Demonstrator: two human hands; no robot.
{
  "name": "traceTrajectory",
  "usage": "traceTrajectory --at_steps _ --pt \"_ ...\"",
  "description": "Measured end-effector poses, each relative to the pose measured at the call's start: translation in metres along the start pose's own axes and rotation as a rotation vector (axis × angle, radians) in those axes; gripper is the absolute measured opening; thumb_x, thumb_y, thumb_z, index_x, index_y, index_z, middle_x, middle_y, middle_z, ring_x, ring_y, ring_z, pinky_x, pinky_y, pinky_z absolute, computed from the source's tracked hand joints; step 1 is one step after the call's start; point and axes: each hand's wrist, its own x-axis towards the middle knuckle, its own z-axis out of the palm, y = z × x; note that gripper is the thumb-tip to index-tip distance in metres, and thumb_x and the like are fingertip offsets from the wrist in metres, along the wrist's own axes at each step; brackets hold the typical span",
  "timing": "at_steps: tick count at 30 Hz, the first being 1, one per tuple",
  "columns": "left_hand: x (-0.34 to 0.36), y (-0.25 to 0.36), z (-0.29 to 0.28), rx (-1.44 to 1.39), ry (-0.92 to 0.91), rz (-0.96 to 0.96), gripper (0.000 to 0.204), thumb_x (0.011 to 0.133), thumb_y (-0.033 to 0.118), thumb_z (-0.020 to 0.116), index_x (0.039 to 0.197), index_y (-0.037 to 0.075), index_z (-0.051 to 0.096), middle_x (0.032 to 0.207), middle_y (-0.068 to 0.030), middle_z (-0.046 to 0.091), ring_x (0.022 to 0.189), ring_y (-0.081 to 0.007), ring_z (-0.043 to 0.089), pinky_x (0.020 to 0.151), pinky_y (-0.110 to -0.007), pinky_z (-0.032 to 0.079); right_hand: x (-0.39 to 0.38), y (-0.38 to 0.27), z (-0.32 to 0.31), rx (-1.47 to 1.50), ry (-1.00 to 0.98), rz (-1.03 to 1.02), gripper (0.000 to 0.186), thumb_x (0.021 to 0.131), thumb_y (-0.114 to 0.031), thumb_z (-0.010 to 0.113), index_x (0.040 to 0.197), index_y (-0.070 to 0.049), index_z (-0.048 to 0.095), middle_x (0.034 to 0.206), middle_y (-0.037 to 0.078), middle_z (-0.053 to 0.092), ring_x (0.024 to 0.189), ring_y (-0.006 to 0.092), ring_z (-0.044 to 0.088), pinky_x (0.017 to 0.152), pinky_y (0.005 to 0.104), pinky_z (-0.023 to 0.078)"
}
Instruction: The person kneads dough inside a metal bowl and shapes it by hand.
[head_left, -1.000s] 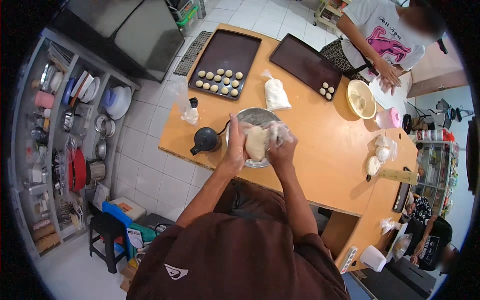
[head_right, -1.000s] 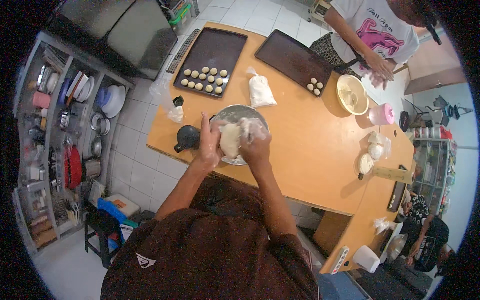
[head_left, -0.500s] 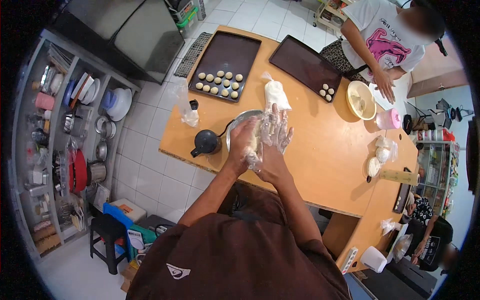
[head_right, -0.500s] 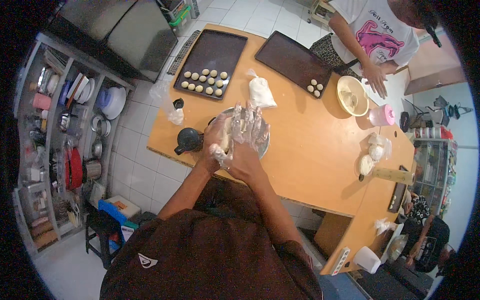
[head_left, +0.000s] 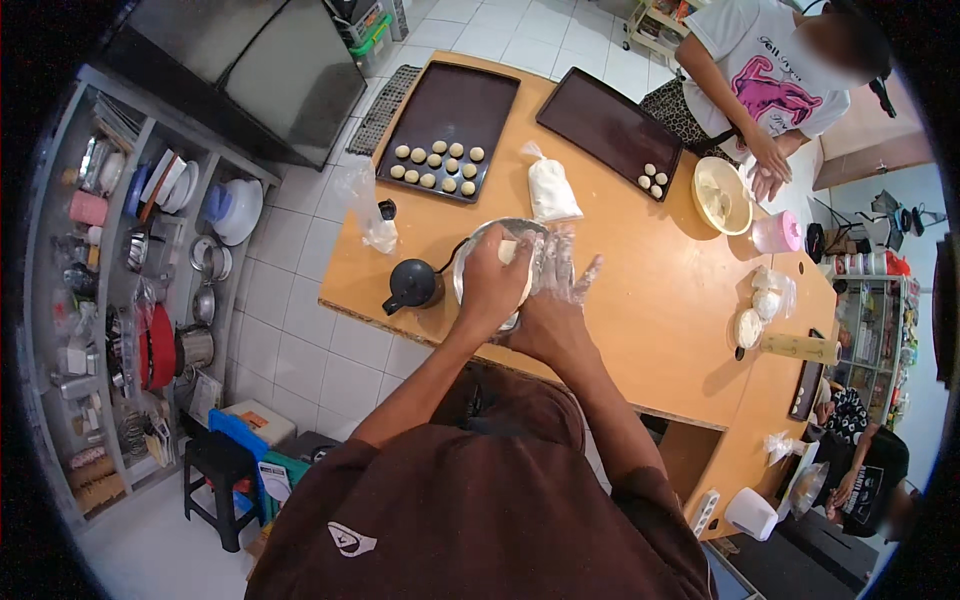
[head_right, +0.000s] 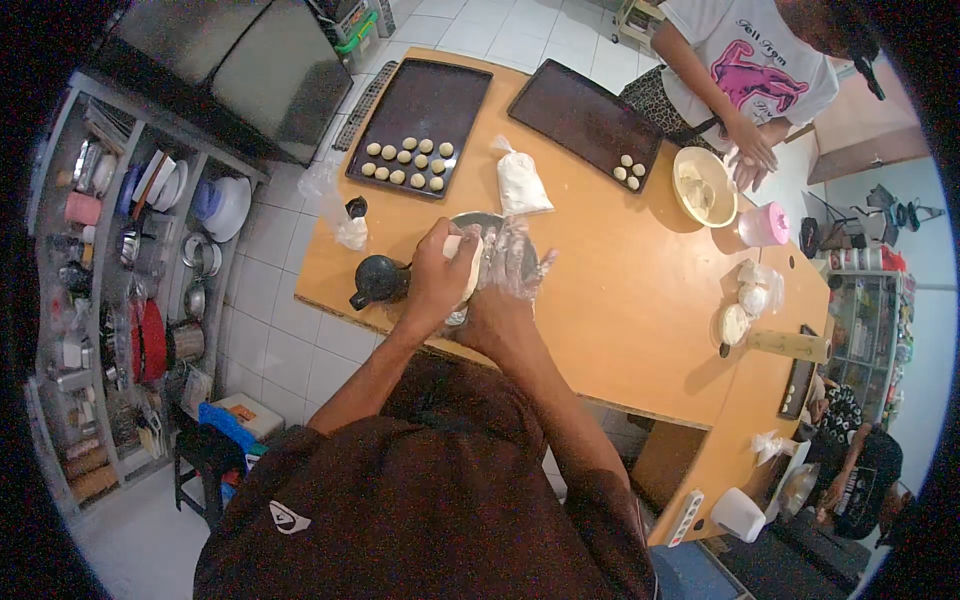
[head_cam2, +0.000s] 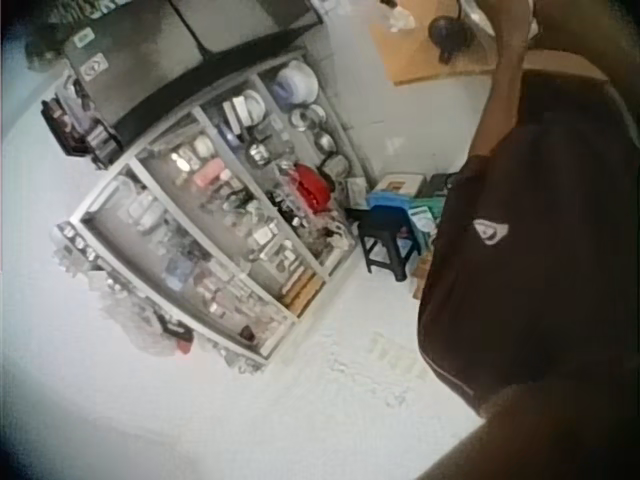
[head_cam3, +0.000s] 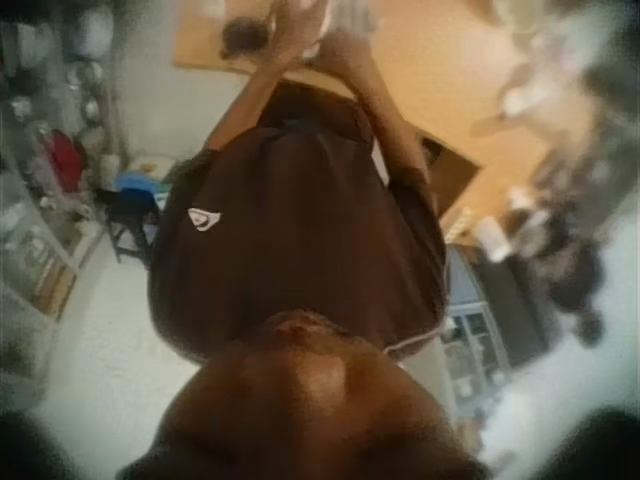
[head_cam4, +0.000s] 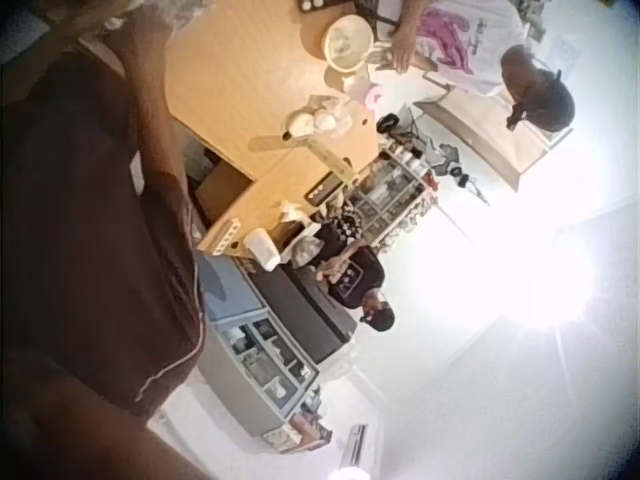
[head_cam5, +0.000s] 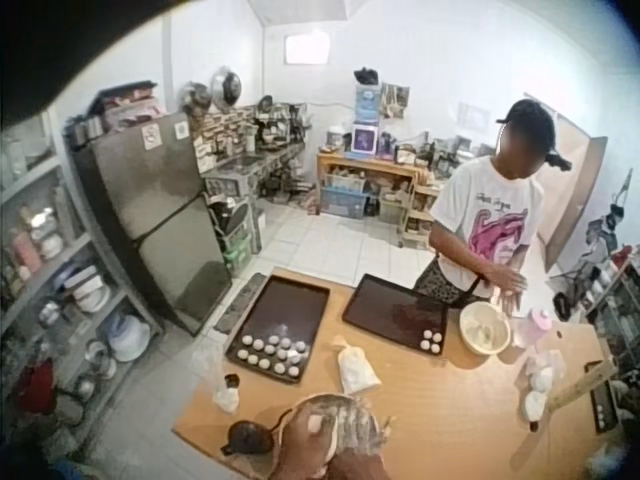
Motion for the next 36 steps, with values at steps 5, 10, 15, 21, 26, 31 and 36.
traceTrajectory --at_steps 5,10,15,21,26,31,36 --pt "0.007 -0.023 -0.008 -0.094 -0.021 -0.022 0.032 0.092 0.028 0.065 0.081 0.000 0.054 0.071 -0.0151 0.059 0.065 -0.0235 0.054 0.064 -0.038 0.044 0.004 -0.003 -0.015 0.147 -0.055 -0.004 0.062 0.067 -0.035 0.078 0.112 0.004 0.062 0.100 0.030 0.065 0.103 0.0475 0.059 0.103 0.0554 0.032" --pt "0.006 -0.028 -0.022 -0.416 -0.136 -0.243 0.031 0.093 0.028 0.065 0.078 0.004 0.053 0.070 0.0001 0.056 0.067 -0.0071 0.050 0.058 -0.030 0.042 0.003 0.015 -0.019 0.261 0.084 -0.047 0.057 0.065 -0.023 0.078 0.113 0.003 0.061 0.100 0.027 0.066 0.099 0.0448 0.062 0.090 0.0451 0.049" --pt "-0.016 -0.004 -0.016 -0.055 -0.219 0.157 0.029 0.093 0.026 0.065 0.079 0.003 0.054 0.071 -0.0017 0.058 0.067 -0.0085 0.051 0.060 -0.030 0.043 0.017 0.017 -0.013 0.194 0.191 -0.131 0.059 0.066 -0.021 0.079 0.117 0.002 0.060 0.102 0.024 0.068 0.101 0.0344 0.065 0.086 0.0402 0.051" --pt "-0.018 -0.002 -0.001 -0.516 -0.137 0.012 0.022 0.090 0.019 0.065 0.084 -0.002 0.060 0.074 -0.0035 0.062 0.071 -0.0102 0.054 0.066 -0.030 0.046 0.025 -0.008 0.008 1.323 0.329 -0.078 0.045 0.078 -0.004 0.070 0.121 0.000 0.058 0.108 0.011 0.066 0.098 0.0232 0.064 0.085 0.0331 0.052" --pt "-0.021 -0.005 0.000 -0.505 0.068 0.071 0.017 0.091 0.013 0.063 0.084 -0.003 0.062 0.078 -0.0018 0.063 0.075 -0.0069 0.053 0.067 -0.027 0.046 0.017 -0.024 0.008 1.509 0.379 0.088 0.034 0.081 0.007 0.053 0.113 0.002 0.061 0.103 0.009 0.064 0.093 0.0165 0.063 0.080 0.0290 0.051" --pt "-0.023 0.007 0.004 -0.646 0.158 -0.041 0.019 0.091 0.012 0.061 0.079 -0.003 0.059 0.073 0.0008 0.058 0.072 -0.0051 0.050 0.062 -0.025 0.043 0.031 -0.028 0.030 1.593 0.658 0.218 0.034 0.077 0.012 0.043 0.105 0.007 0.060 0.094 0.011 0.065 0.085 0.0195 0.064 0.077 0.0316 0.052" --pt "-0.019 0.004 0.001 -0.662 0.159 -0.054 0.018 0.091 0.013 0.061 0.081 -0.002 0.060 0.077 -0.0007 0.060 0.071 -0.0064 0.053 0.062 -0.026 0.045 0.031 -0.028 0.021 1.492 0.549 0.199 0.041 0.074 0.012 0.042 0.112 0.006 0.056 0.105 0.013 0.062 0.095 0.0203 0.062 0.084 0.0307 0.050"
